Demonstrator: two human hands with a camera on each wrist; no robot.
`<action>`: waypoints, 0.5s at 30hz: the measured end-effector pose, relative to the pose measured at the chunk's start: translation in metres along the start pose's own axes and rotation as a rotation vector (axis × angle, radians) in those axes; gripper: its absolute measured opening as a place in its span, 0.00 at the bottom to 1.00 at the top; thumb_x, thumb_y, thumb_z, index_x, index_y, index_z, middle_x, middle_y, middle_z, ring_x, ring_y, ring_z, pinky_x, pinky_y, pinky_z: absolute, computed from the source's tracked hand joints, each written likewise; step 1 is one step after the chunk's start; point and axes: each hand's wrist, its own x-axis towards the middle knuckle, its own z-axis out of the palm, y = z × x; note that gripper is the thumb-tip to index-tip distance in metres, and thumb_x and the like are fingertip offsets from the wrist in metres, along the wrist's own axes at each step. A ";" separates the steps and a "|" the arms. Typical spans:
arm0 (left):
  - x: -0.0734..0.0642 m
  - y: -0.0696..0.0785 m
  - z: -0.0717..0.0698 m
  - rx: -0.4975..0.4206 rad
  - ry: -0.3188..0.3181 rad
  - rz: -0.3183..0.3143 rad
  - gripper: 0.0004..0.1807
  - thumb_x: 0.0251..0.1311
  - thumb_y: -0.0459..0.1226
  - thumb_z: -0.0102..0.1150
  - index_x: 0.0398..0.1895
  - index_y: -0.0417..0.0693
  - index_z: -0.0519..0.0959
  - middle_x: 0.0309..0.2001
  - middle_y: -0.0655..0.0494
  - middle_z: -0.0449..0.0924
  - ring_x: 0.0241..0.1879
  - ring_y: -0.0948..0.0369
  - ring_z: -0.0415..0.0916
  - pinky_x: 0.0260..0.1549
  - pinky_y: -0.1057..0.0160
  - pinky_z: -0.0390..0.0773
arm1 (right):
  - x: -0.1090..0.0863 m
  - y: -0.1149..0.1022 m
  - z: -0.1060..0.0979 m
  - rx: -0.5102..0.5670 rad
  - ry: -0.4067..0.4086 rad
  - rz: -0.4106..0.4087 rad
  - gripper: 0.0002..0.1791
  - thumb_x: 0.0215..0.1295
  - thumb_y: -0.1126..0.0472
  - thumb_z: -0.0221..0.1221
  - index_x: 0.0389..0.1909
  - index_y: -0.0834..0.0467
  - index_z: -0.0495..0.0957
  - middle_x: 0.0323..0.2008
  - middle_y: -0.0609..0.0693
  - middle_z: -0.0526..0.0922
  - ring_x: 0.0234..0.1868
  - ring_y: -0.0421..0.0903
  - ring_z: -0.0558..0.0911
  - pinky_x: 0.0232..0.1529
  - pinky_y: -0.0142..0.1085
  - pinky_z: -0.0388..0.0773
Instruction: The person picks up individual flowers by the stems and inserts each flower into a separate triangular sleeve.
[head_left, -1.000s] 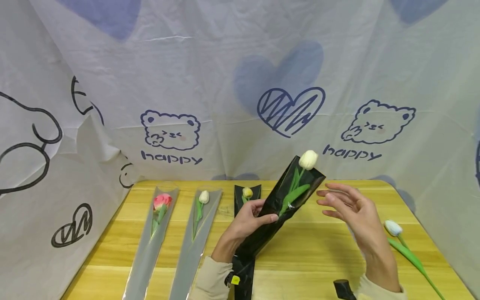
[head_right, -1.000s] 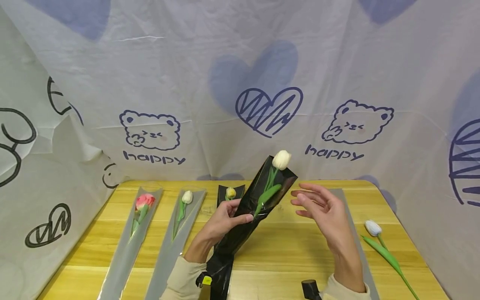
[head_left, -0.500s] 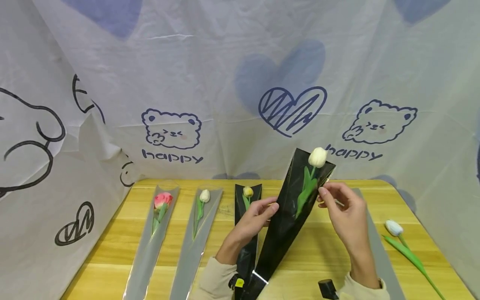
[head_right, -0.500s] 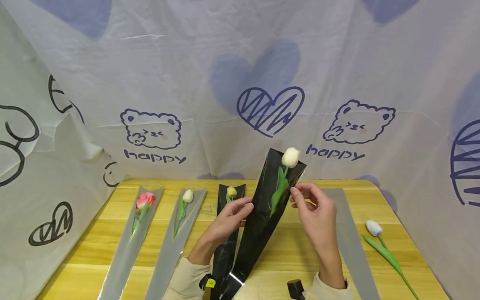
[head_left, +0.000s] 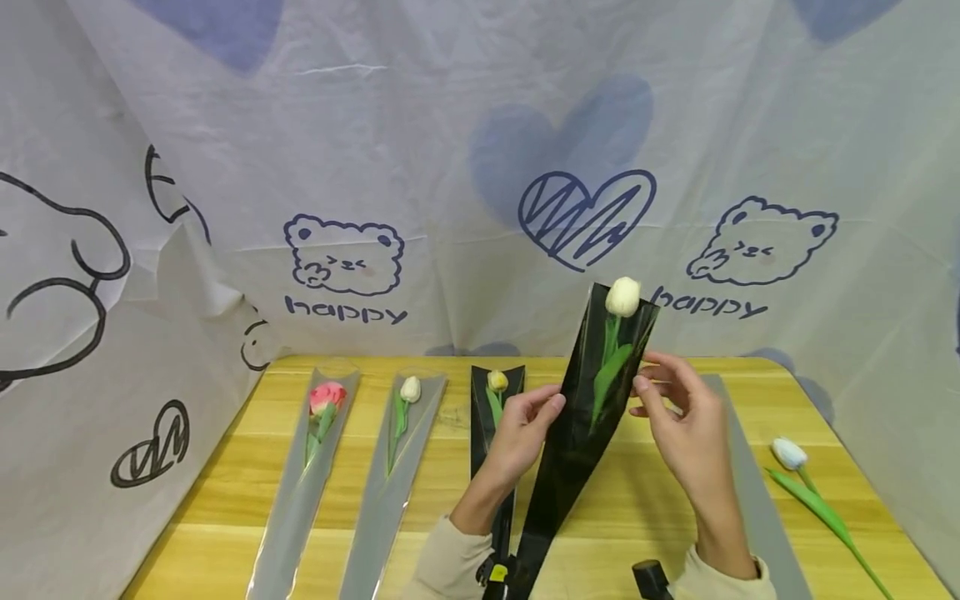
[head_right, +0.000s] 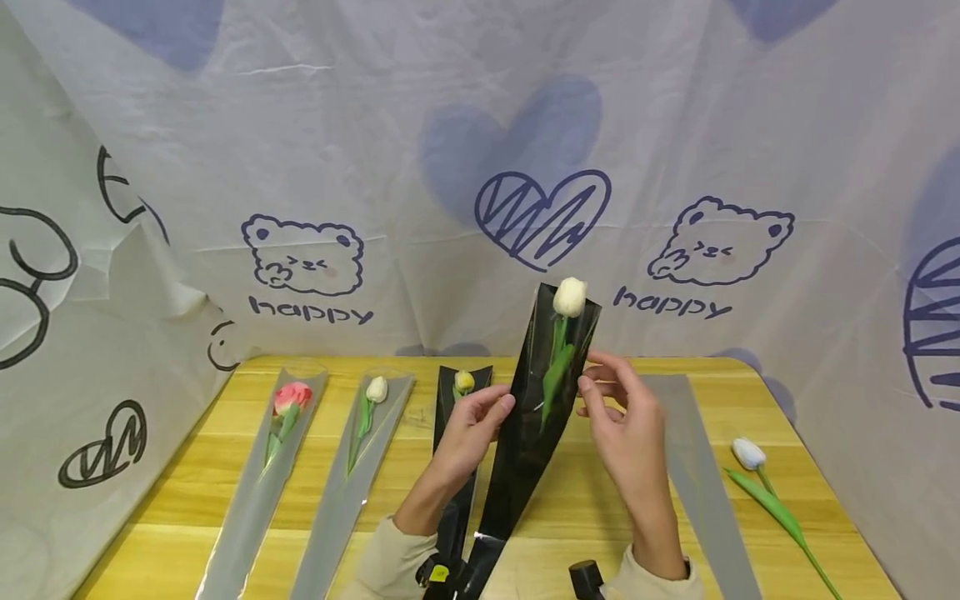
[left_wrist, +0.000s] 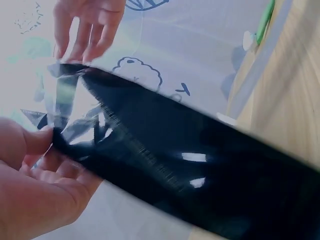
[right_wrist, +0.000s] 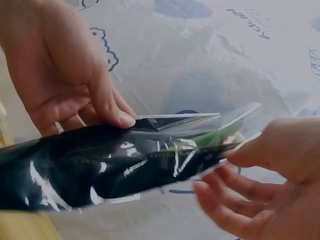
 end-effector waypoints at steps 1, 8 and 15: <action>0.001 0.000 0.001 -0.012 0.017 0.004 0.20 0.78 0.33 0.50 0.66 0.31 0.75 0.65 0.38 0.75 0.67 0.48 0.71 0.65 0.47 0.70 | 0.000 0.001 -0.001 0.017 -0.050 0.009 0.19 0.71 0.75 0.59 0.61 0.67 0.76 0.41 0.61 0.82 0.36 0.38 0.85 0.32 0.32 0.84; 0.003 0.003 0.002 -0.099 0.075 0.010 0.19 0.77 0.33 0.52 0.65 0.31 0.76 0.56 0.41 0.81 0.51 0.56 0.78 0.55 0.58 0.76 | 0.000 0.003 0.001 0.066 -0.064 -0.009 0.22 0.66 0.79 0.61 0.61 0.70 0.75 0.39 0.62 0.82 0.35 0.38 0.85 0.33 0.33 0.84; 0.002 -0.003 -0.001 -0.130 0.000 -0.045 0.18 0.74 0.31 0.57 0.62 0.31 0.78 0.60 0.39 0.78 0.55 0.57 0.80 0.50 0.61 0.80 | 0.002 0.003 0.002 0.113 0.068 -0.104 0.16 0.64 0.81 0.62 0.52 0.71 0.81 0.36 0.56 0.83 0.37 0.41 0.86 0.33 0.32 0.84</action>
